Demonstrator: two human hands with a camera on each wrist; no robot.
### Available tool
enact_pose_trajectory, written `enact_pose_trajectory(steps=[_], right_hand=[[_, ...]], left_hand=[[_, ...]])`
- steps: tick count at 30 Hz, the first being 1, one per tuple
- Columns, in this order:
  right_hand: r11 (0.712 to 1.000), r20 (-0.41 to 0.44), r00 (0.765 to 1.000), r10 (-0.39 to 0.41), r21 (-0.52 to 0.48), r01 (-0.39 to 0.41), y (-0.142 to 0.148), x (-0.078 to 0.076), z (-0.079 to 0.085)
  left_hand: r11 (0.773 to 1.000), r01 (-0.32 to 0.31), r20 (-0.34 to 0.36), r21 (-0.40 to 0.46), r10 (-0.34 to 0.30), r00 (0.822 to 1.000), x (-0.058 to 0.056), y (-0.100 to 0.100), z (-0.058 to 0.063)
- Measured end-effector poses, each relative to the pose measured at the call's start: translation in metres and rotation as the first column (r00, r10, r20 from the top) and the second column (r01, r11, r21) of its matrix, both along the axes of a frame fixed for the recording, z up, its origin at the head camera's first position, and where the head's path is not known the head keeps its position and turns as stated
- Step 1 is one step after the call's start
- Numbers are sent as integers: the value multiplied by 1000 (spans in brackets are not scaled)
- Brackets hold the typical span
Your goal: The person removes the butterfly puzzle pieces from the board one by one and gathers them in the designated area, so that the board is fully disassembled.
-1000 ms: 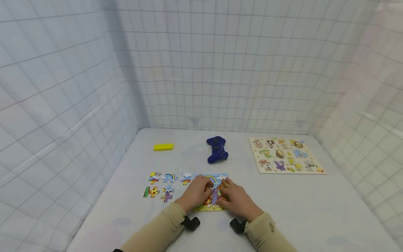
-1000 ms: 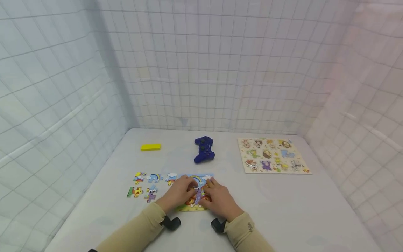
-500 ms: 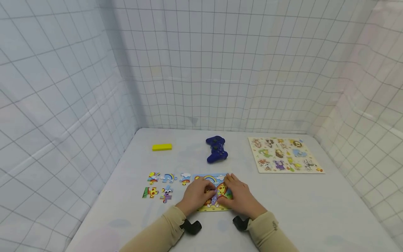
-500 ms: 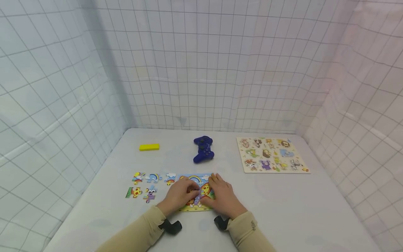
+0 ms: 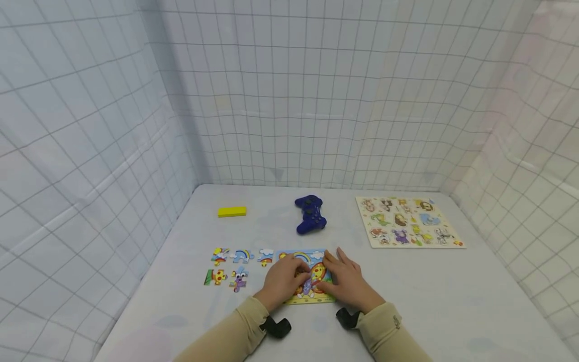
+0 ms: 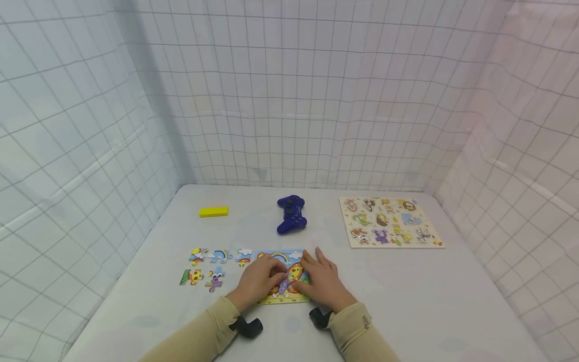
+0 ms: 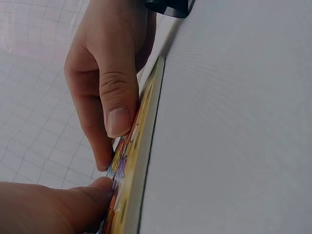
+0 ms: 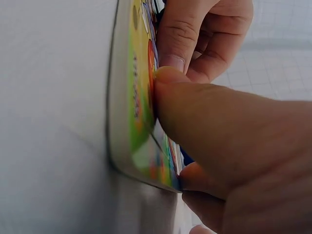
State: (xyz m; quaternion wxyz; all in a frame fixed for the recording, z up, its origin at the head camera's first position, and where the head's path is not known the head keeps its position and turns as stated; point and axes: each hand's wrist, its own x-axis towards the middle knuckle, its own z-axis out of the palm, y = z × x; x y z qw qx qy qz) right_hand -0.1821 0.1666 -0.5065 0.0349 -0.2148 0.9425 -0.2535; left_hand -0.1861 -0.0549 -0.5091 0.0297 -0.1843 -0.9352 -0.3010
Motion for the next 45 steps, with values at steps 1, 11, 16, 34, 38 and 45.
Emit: enact_pose_trajectory(steps=[1,11,16,34,38,45], right_hand=[[1000,7,1000,-1,-4,1,0,0,0],[1000,29,1000,-8,-23,8,-2,1,3],[1000,45,999,-13,-25,14,-3,1,2],[1000,80,997,-5,5,4,-4,-1,3],[1000,84,996,-7,16,5,-5,0,4],[1000,79,997,-15,21,13,-2,-1,2]], left_hand=[[1000,2,-5,0,-2,1000,0,0,0],[999,-28,-34,-43,27,999,-2,3,-4],[999,-33,-17,-12,32,999,-1,3,-2],[986,-128,-43,104,133,990,5,-31,18],[960,-209,-63,185,224,973,3,-59,25],[941,-260,-63,218,280,958,5,-93,29]])
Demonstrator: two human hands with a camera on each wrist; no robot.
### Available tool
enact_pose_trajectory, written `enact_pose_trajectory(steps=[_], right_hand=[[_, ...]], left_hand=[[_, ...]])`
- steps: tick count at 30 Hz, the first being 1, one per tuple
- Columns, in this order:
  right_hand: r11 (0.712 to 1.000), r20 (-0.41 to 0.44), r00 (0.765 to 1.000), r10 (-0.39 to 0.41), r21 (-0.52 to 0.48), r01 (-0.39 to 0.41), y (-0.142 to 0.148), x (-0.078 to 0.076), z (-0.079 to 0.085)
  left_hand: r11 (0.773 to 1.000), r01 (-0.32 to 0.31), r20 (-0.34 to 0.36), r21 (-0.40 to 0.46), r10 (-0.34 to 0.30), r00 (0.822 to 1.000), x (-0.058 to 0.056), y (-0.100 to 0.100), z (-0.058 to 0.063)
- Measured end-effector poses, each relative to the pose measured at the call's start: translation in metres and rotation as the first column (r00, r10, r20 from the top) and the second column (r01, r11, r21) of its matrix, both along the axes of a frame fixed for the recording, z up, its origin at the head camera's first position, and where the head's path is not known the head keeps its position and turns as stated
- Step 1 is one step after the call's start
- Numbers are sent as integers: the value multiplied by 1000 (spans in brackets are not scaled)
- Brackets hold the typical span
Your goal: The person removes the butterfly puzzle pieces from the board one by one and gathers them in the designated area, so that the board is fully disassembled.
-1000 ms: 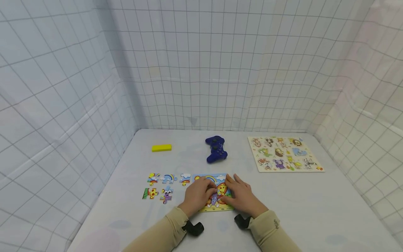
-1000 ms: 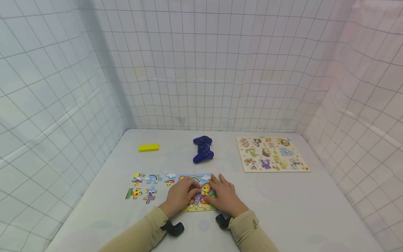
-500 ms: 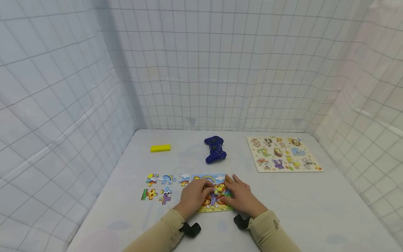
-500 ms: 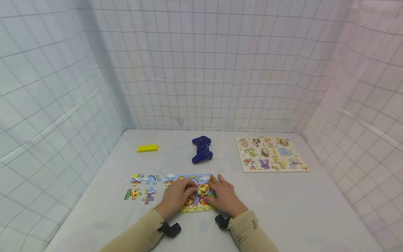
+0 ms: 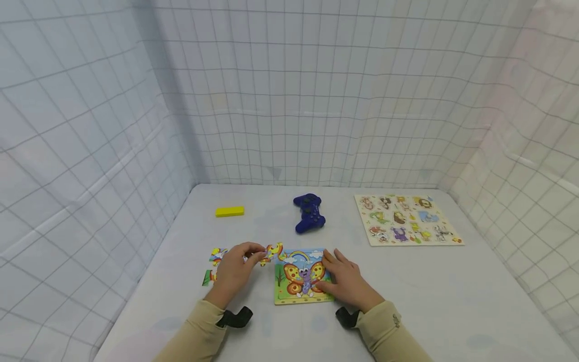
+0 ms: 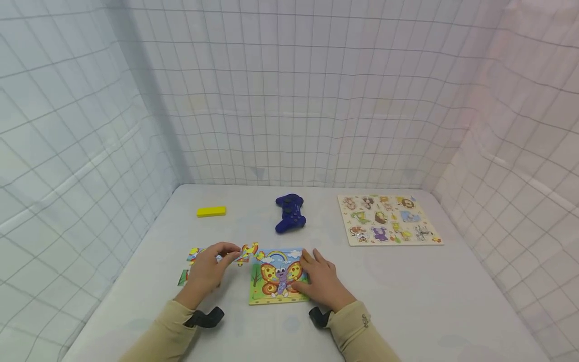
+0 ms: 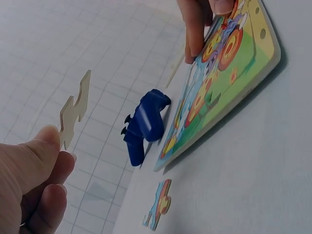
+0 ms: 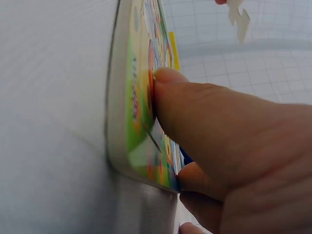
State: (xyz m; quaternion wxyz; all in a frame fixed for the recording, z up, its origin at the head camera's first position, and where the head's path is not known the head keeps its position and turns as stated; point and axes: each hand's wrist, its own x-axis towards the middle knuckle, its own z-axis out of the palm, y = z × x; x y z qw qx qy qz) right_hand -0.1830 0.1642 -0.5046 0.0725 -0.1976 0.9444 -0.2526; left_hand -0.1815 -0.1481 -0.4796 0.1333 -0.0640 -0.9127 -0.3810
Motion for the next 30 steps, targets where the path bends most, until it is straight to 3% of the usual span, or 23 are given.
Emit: enact_pose_trajectory(steps=[6,12,19,30], right_hand=[[1000,-6,1000,6,-13,-6,3,1,-1],[1000,4,1000,7,-26,-7,3,2,2],[1000,1,1000,1,-2,-1,2,1,2],[1000,6,1000,12,-10,-11,2,1,1]], left_hand=[[1000,4,5,-6,-4,1000,7,-15,-3],[997,7,42,-83,-4,999,15,-29,-7],[977,61,101,-206,-41,994,19,-36,-8],[951,61,125,-304,-24,992,20,-38,-15]])
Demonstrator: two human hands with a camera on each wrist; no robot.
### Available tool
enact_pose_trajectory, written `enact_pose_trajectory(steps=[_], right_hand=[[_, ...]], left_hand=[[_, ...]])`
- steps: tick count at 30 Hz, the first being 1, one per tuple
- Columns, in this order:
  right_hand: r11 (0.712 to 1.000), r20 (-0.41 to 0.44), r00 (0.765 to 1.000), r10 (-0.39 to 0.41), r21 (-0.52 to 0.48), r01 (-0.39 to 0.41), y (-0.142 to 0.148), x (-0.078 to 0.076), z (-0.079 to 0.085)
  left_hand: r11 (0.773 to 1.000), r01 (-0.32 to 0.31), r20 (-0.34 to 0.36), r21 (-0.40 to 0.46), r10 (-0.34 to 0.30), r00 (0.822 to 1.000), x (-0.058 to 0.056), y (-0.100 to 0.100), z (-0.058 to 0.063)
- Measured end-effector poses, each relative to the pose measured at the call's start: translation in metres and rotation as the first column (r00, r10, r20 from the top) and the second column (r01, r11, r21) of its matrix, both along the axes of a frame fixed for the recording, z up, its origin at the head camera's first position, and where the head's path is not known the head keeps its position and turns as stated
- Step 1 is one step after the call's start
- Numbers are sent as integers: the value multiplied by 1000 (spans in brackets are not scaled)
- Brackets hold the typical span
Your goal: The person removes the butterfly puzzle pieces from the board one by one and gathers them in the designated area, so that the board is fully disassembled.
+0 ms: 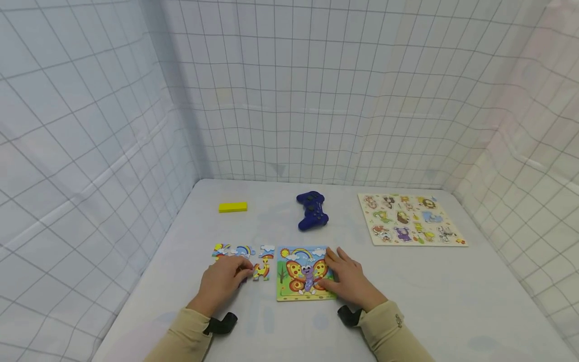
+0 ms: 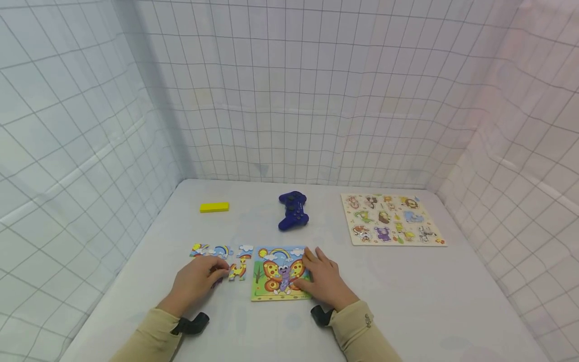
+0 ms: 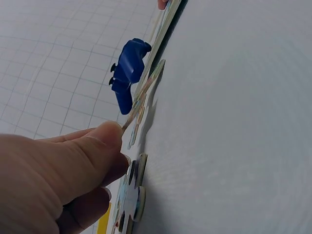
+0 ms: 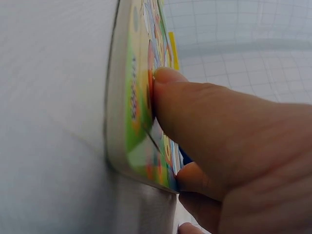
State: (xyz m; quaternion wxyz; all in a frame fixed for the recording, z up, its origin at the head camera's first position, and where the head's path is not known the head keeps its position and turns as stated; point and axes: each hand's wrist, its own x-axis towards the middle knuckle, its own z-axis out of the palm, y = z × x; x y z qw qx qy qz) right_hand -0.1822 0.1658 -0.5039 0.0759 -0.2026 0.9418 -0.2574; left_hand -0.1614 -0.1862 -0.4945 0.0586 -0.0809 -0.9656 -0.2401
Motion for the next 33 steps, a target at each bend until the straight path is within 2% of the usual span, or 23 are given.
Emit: enact_pose_trajectory(steps=[7,15,26,33], right_hand=[[1000,0,1000,-8,-5,8,0,0,-3],[1000,0,1000,-1,-11,1,0,1,-2],[1000,-1,1000,-7,3,7,-1,1,0],[1000,-5,1000,-10,-5,10,-2,1,1]], left_hand=[[999,41,-39,-21,-42,998,1,3,-3],[998,44,-48,-42,-46,998,-1,5,-7],[996,54,-70,-64,-59,996,1,9,-4],[995,42,-113,-85,-52,992,3,9,-5]])
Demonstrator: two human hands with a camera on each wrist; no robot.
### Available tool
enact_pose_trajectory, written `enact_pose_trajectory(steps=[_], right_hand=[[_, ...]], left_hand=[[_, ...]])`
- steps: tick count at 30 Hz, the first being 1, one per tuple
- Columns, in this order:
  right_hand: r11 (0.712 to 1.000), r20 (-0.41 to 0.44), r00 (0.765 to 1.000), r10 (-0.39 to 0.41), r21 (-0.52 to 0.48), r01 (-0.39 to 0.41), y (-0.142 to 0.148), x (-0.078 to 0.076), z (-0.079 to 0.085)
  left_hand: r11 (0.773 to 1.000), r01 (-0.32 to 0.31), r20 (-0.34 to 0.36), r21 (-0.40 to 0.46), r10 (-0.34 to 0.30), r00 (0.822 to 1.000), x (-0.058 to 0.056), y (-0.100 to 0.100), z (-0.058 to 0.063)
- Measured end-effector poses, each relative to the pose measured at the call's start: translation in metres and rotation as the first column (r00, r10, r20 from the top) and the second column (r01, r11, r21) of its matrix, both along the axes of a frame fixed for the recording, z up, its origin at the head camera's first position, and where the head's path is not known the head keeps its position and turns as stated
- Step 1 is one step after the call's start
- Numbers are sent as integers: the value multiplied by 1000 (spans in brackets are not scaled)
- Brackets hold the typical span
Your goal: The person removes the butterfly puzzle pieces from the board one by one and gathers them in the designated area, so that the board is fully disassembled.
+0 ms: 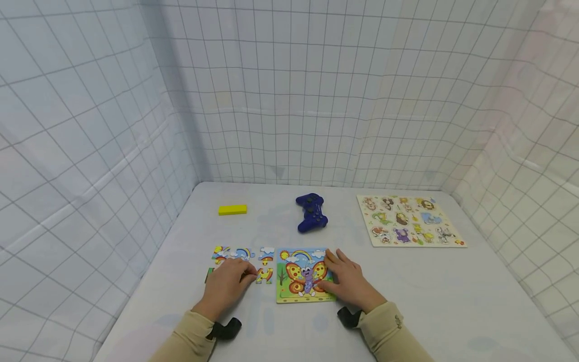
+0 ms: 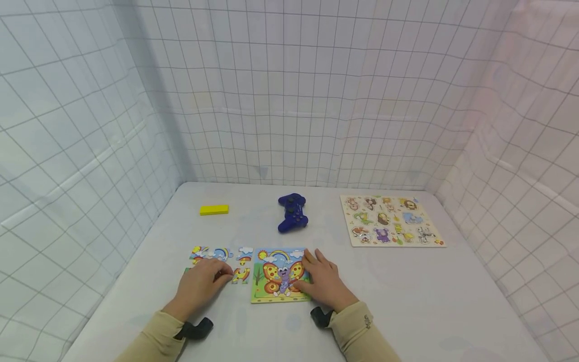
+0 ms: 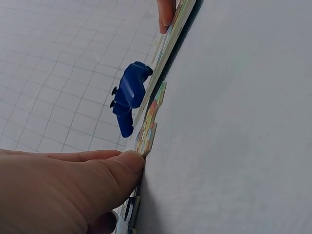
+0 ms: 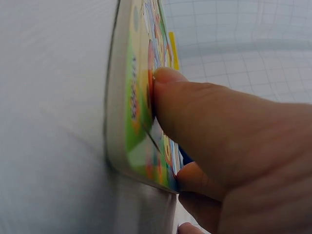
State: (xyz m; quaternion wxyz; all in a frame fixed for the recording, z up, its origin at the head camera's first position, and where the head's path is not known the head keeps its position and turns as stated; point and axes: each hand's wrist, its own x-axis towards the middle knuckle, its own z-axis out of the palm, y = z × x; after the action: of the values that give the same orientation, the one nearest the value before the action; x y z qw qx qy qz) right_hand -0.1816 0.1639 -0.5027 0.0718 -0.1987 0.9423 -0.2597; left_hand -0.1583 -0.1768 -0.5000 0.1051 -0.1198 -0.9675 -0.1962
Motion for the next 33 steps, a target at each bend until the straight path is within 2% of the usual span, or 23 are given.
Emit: enact_pose_trajectory(steps=[4,7,9,12,15,19,22,27,33], right_hand=[[1000,-2,1000,5,7,-5,0,0,0],[999,-9,1000,15,32,-15,0,0,-1],[998,-26,999,23,55,-21,0,0,-1],[998,-79,996,39,51,-35,-1,2,1],[996,-165,983,80,-16,-83,-4,5,4],[977,-220,957,191,-47,-206,-14,13,5],[963,-224,938,266,7,-271,-21,18,4],[958,-264,921,285,74,-275,-26,20,2],[962,-229,934,273,85,-260,-26,19,5]], left_hand=[[1000,3,-115,20,0,993,2,3,0],[996,63,-187,70,-49,981,6,11,1],[984,148,-162,98,-131,978,9,19,2],[960,262,-43,99,-259,965,13,31,3],[946,318,64,58,-321,945,15,40,1],[943,333,119,-13,-329,937,15,46,-2],[943,330,125,-34,-324,938,15,48,-3],[951,309,111,-6,-307,945,16,49,-1],[958,284,115,39,-287,951,16,51,0]])
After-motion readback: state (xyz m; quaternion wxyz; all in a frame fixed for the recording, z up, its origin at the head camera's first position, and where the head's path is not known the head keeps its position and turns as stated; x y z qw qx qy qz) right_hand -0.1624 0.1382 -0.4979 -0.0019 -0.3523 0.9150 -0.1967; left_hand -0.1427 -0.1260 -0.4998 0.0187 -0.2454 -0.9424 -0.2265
